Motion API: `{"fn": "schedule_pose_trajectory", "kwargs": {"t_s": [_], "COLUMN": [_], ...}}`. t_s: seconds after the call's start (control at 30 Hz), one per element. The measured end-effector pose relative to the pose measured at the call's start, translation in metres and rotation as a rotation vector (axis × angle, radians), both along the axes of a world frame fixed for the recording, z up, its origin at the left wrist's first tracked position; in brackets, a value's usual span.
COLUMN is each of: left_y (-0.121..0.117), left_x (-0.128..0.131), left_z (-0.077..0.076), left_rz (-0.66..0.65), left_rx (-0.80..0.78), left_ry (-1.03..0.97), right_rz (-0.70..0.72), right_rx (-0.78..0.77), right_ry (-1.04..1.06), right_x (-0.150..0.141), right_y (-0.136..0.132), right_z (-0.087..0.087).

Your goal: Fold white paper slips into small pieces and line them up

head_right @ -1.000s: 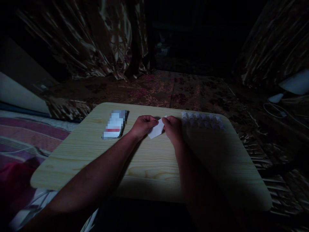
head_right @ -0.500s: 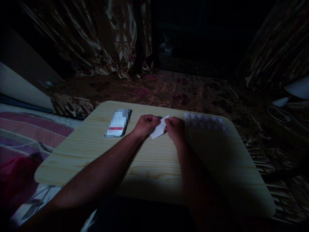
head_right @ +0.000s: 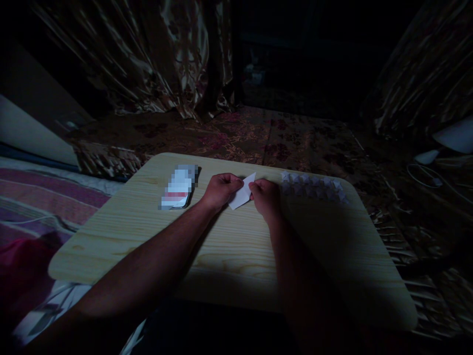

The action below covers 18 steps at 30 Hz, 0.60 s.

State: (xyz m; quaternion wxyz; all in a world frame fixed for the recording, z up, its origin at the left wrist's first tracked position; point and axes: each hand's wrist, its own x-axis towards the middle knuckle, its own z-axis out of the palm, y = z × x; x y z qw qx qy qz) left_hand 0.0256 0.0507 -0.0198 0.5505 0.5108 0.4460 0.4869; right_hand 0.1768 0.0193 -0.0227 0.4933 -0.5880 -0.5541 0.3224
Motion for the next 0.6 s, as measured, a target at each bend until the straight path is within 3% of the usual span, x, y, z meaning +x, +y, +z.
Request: {"fn": "schedule_pose_trajectory", "kwargs": {"t_s": [0.13, 0.37, 0.6], "left_y": [0.0003, -0.0009, 0.0007], "left_x": [-0.0012, -0.0011, -0.0028], "left_z": [0.0017, 0.0031, 0.0009], "left_rz": [0.025, 0.042, 0.079], "left_rx": [-0.018, -0.024, 0.003], "left_ry": [-0.040, -0.056, -0.024], "right_rz": [0.055, 0.008, 0.056], "right_rx": [-0.044, -0.051, -0.061], "right_ry": [-0.011, 0.001, -0.032], "right_x": [-0.0024, -0.0075, -0.0073], "right_y": [-0.0021, -0.0048, -0.0028], "right_z": [0.0057, 0.0109, 0.0053]}}
